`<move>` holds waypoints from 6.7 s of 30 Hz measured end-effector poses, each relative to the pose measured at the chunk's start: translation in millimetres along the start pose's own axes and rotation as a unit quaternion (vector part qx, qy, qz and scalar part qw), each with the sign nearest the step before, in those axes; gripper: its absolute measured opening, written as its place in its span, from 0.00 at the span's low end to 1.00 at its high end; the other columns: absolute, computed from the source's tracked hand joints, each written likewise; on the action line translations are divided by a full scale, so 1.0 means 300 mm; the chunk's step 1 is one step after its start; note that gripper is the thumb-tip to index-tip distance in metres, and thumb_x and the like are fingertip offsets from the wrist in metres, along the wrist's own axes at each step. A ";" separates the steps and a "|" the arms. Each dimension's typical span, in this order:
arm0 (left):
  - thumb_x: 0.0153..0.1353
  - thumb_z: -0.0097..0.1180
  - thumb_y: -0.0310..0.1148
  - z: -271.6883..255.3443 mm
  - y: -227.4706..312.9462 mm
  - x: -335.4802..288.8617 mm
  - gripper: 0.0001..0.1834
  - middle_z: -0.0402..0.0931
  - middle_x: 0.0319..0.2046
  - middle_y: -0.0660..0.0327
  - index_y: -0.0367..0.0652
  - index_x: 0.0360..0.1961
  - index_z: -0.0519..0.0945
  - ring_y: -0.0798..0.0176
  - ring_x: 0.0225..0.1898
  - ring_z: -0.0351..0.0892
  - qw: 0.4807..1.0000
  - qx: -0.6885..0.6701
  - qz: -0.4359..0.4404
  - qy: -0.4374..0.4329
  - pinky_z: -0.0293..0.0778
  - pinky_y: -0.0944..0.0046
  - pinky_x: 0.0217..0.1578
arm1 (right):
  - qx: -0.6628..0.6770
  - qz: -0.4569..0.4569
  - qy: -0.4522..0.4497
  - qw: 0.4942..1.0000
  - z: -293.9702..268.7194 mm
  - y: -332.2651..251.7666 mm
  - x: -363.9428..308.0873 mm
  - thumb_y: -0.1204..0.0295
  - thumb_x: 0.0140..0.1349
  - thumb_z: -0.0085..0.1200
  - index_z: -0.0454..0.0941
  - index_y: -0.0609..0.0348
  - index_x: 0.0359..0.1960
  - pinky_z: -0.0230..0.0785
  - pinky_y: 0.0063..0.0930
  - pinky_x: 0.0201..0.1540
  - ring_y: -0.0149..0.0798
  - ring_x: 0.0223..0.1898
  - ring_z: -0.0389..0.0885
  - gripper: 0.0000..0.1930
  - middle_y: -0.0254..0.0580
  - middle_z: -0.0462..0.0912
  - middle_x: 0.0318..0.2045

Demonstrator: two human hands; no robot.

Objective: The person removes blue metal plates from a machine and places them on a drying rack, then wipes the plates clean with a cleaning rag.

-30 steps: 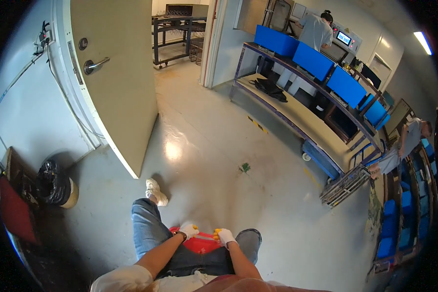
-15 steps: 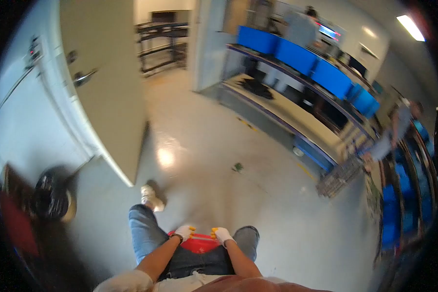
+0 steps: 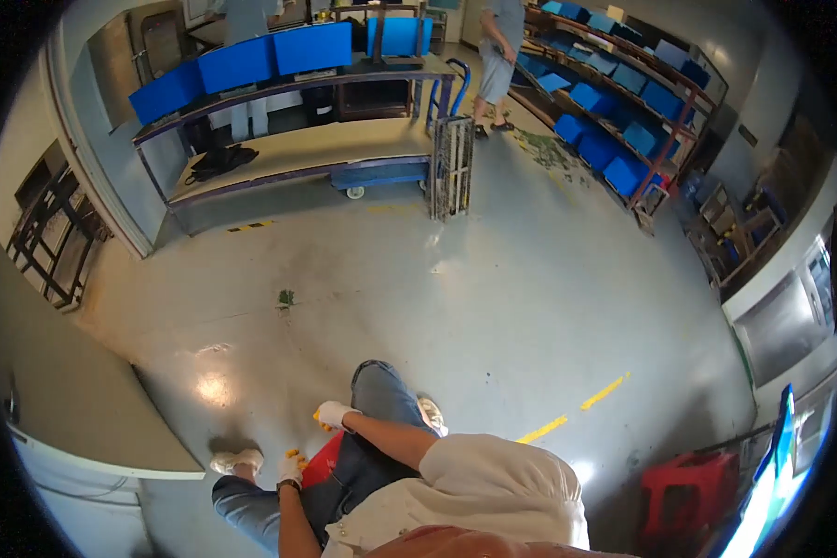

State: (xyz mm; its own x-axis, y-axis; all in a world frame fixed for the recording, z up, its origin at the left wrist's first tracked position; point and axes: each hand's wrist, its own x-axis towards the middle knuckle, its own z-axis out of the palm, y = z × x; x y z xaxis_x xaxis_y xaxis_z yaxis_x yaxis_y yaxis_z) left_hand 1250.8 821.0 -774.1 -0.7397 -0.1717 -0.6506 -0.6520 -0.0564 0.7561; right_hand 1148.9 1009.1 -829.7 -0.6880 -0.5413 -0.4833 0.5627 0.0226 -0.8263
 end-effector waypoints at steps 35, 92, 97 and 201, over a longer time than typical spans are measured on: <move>0.52 0.36 0.23 0.132 0.040 0.155 0.11 0.73 0.24 0.54 0.35 0.36 0.69 0.65 0.20 0.73 0.986 -0.011 -0.026 -0.162 0.66 0.73 0.16 | 0.051 -0.008 0.025 0.998 -0.023 -0.025 -0.066 0.64 0.53 0.38 0.70 0.57 0.23 0.62 0.32 0.15 0.38 0.15 0.71 0.12 0.42 0.74 0.19; 0.47 0.42 0.35 0.171 -0.037 0.231 0.12 0.73 0.24 0.50 0.39 0.28 0.73 0.55 0.29 0.73 0.904 0.382 0.146 -0.127 0.67 0.62 0.28 | 0.106 -0.067 -0.124 0.984 -0.138 0.146 0.048 0.60 0.53 0.33 0.65 0.66 0.35 0.64 0.46 0.28 0.55 0.28 0.71 0.19 0.58 0.71 0.31; 0.52 0.37 0.38 0.157 0.006 0.206 0.12 0.70 0.21 0.53 0.43 0.23 0.70 0.58 0.23 0.71 0.858 0.423 0.225 -0.187 0.66 0.60 0.22 | 0.092 -0.064 -0.101 0.989 -0.123 0.127 0.043 0.61 0.53 0.33 0.66 0.66 0.35 0.65 0.45 0.27 0.54 0.27 0.72 0.19 0.57 0.72 0.30; 0.48 0.42 0.43 0.200 0.141 0.055 0.18 0.72 0.31 0.50 0.41 0.34 0.73 0.53 0.36 0.71 0.870 0.448 0.143 -0.147 0.65 0.62 0.37 | 0.036 0.069 0.054 0.996 -0.048 -0.066 -0.102 0.71 0.54 0.36 0.69 0.57 0.34 0.62 0.25 0.16 0.37 0.21 0.73 0.09 0.42 0.75 0.26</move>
State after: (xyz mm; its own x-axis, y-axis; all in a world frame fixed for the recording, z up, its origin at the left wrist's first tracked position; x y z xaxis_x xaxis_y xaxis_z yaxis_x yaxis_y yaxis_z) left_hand 1200.9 874.9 -757.2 -0.8181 0.2131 -0.5342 -0.2048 0.7600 0.6168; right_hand 1152.3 1037.2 -802.7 -0.6459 -0.4429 -0.6218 0.6833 0.0279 -0.7296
